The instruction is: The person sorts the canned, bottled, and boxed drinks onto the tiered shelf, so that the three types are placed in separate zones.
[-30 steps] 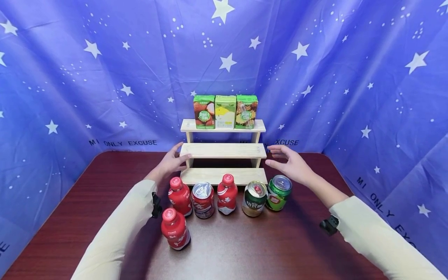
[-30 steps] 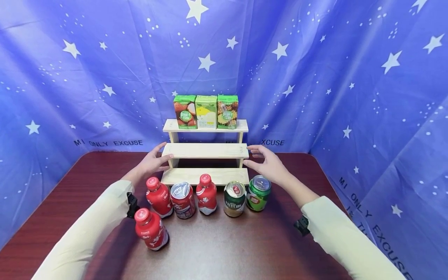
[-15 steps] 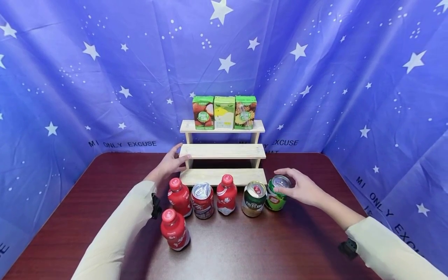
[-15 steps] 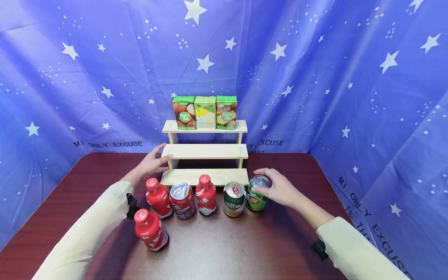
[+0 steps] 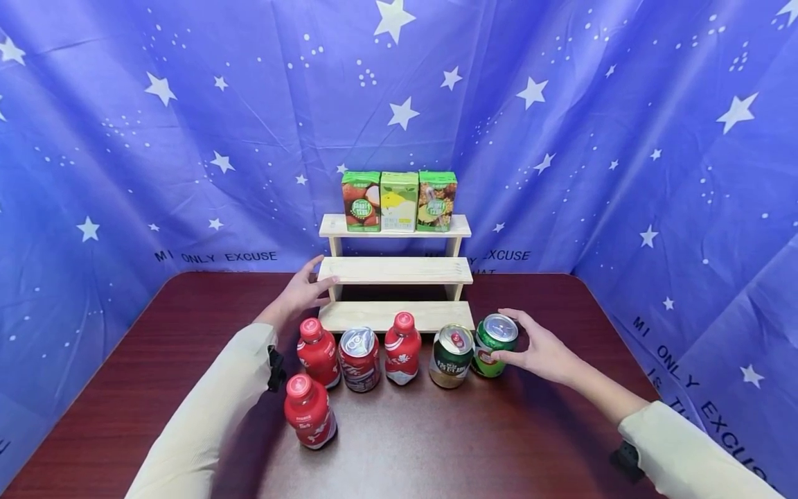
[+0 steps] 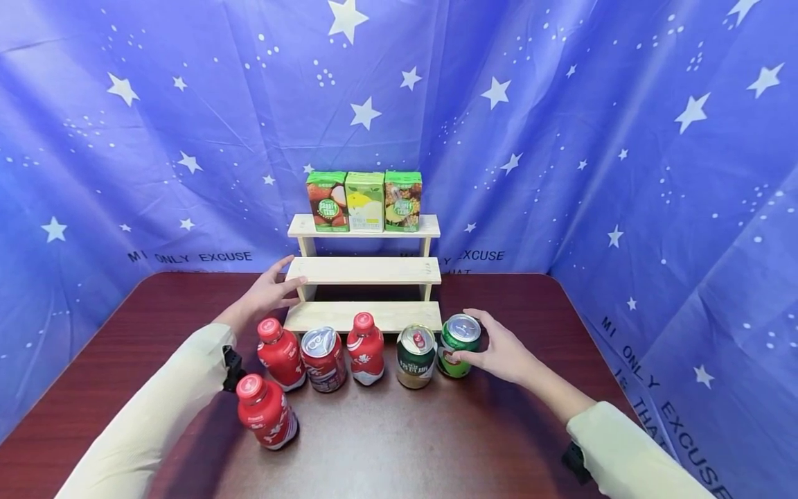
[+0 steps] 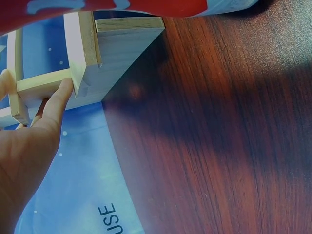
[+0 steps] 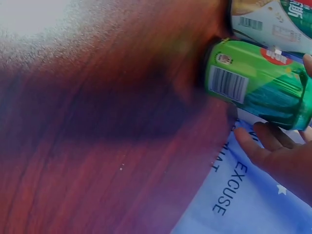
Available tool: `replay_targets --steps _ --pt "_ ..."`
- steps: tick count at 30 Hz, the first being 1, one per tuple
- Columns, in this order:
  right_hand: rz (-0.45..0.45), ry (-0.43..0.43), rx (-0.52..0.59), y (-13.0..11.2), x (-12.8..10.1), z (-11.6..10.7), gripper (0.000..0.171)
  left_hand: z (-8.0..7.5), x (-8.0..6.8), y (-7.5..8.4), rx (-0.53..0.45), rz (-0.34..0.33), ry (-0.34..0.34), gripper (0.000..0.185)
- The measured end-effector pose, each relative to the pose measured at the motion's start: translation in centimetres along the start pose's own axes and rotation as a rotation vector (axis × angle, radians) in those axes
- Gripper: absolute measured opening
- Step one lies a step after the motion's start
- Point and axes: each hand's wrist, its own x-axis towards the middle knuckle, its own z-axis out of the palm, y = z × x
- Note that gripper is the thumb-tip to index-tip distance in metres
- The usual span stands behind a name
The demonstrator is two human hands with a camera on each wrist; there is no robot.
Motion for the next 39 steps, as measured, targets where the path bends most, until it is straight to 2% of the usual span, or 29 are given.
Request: replay_targets --steps 12,19,30,39 --pt "0.075 0.105 0.123 0.4 -0.3 2.7 0.083 -0.2 -0.2 -0.2 0.013 0.001 0.001 0.076" --pt "0.118 0.157 0.144 0.2 -0.4 3.4 0.083 -0.1 -0.2 -0.3 0.009 0.000 0.002 0.076" --pt "0.154 0.181 0.130 0.4 -0.2 3.2 0.081 0.1 -0.1 -0.1 0.003 -0.003 0.003 0.076" --pt "0.167 0.192 0.103 0.1 -0.1 1.9 0.080 0.0 0.0 0.2 0.009 -0.006 -0.002 0.076"
